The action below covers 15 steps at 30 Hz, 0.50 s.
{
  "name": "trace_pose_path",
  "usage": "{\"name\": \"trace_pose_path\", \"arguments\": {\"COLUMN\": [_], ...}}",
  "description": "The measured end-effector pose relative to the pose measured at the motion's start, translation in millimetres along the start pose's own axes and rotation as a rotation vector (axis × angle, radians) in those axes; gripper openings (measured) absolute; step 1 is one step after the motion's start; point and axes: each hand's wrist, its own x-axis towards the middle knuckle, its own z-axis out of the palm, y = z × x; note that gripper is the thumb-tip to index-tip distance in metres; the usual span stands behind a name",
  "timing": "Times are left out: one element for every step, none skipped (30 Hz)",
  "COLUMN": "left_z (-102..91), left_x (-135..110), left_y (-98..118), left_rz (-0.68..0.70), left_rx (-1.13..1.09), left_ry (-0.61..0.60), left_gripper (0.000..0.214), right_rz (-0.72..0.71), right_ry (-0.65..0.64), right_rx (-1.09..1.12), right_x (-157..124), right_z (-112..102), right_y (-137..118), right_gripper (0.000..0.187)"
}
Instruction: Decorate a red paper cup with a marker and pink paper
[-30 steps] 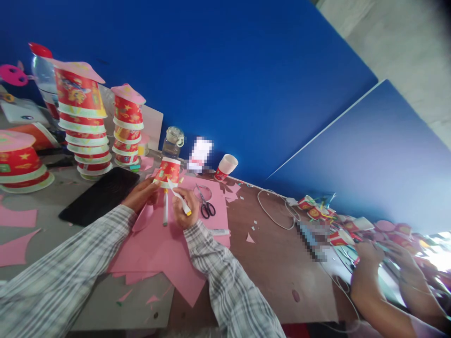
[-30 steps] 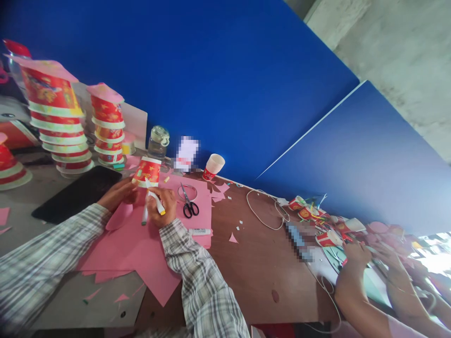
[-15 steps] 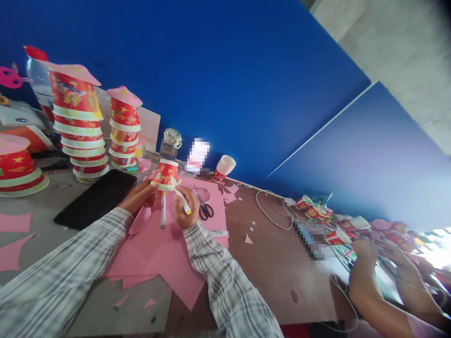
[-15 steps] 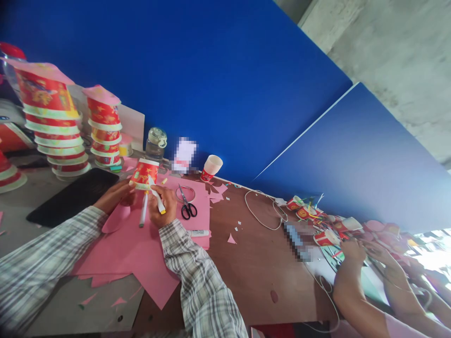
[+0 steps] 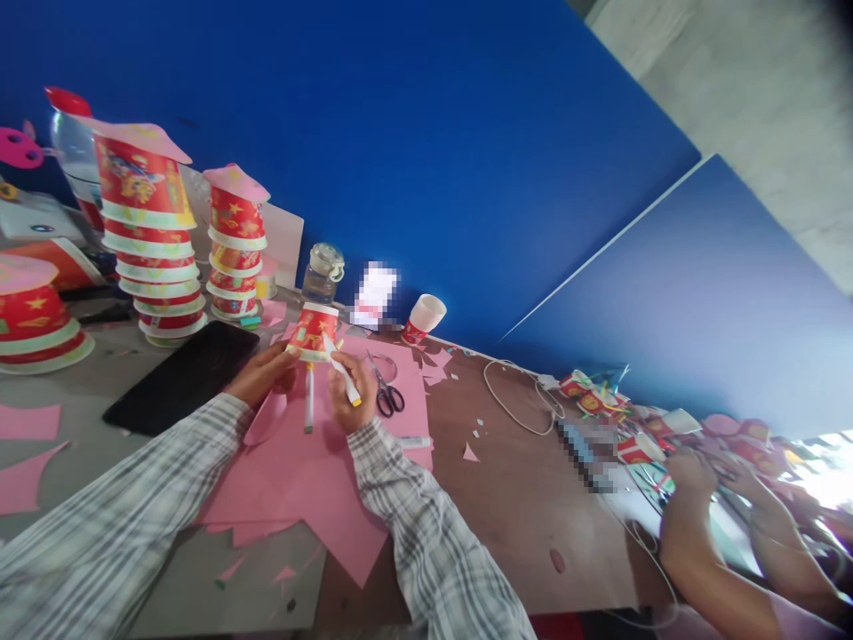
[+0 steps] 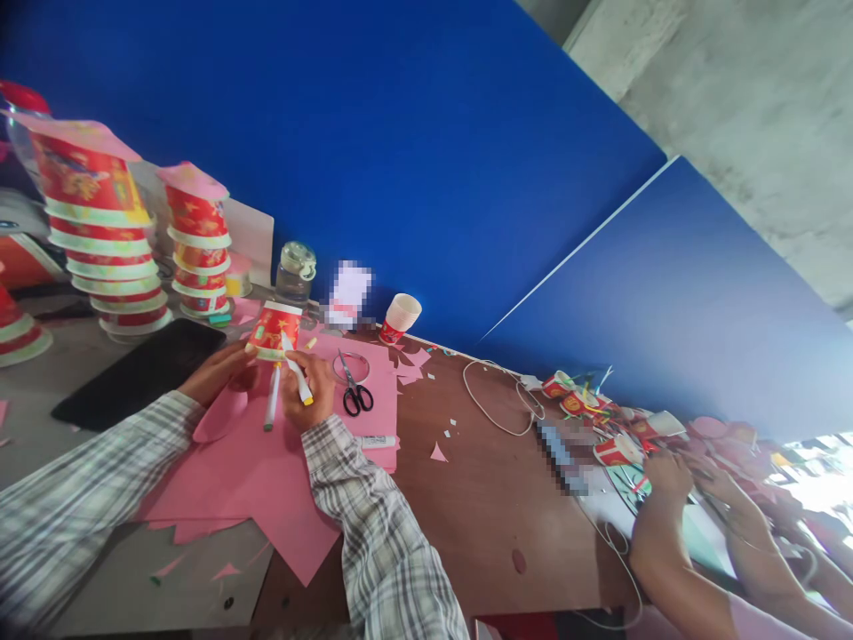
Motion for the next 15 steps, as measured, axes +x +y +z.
{"name": "trace_pose_path", "arguments": {"left_z": [0.1, 0.3, 0.5, 0.7, 0.8, 0.7, 0.6, 0.5, 0.3, 0.2, 0.2, 0.3, 0.3, 0.4, 0.4], "left_x": [0.0, -0.1, -0.1, 0.0, 0.0, 0.1, 0.1, 0.1, 0.1, 0.1, 0.1, 0.2, 0.2, 0.3, 0.3], "left_y": [0.4, 0.9, 1.5, 2.0, 2.2, 2.3, 2.2, 1.9, 1.6, 1.2, 1.0, 0.8, 0.8, 0.8, 0.9], "left_rz": [-0.004, -0.009, -0.011, -0.009, -0.006, -0.007, -0.008, -0.013, -0.022, -0.030, -0.034, -0.034, -0.030, -0.027, -0.024], "left_rx": [-0.003, -0.005, -0.006, -0.005, -0.003, 0.000, 0.003, 0.006, 0.008, 0.004, -0.005, -0.015, -0.022, -0.024, -0.023], "left_ry": [0.005, 0.014, 0.024, 0.025, 0.025, 0.025, 0.027, 0.026, 0.022, 0.021, 0.020, 0.019, 0.018, 0.018, 0.021], "left_gripper": [0.029, 0.029, 0.029, 0.028, 0.028, 0.029, 0.029, 0.030, 0.030, 0.031, 0.032, 0.032, 0.033, 0.033, 0.033], "right_rz": [-0.001, -0.006, -0.010, -0.011, -0.010, -0.010, -0.012, -0.014, -0.017, -0.019, -0.019, -0.016, -0.012, -0.012, -0.014], "right_ry": [-0.004, -0.011, -0.017, -0.020, -0.019, -0.015, -0.011, -0.007, -0.005, -0.008, -0.009, -0.011, -0.012, -0.014, -0.015], "right_rx": [-0.004, -0.009, -0.011, -0.010, -0.006, -0.001, 0.001, 0.001, -0.002, -0.004, -0.006, -0.008, -0.009, -0.011, -0.013], "right_x": [-0.1, -0.3, -0.7, -1.0, -1.3, -1.4, -1.3, -1.1, -0.7, -0.4, -0.1, 0.0, 0.0, 0.0, -0.1], "right_z": [-0.4, -1.0, -1.5, -1.9, -2.1, -2.1, -1.9, -1.6, -1.4, -1.2, -1.0, -1.1, -1.2, -1.4, -1.6], "right_y": [-0.1, -0.1, -0.1, 0.1, 0.3, 0.6, 1.0, 1.3, 1.5, 1.5, 1.4, 1.1, 0.7, 0.4, 0.1], "right_gripper": [0.023, 0.023, 0.023, 0.022, 0.022, 0.021, 0.021, 0.022, 0.022, 0.023, 0.023, 0.024, 0.024, 0.023, 0.023]}}
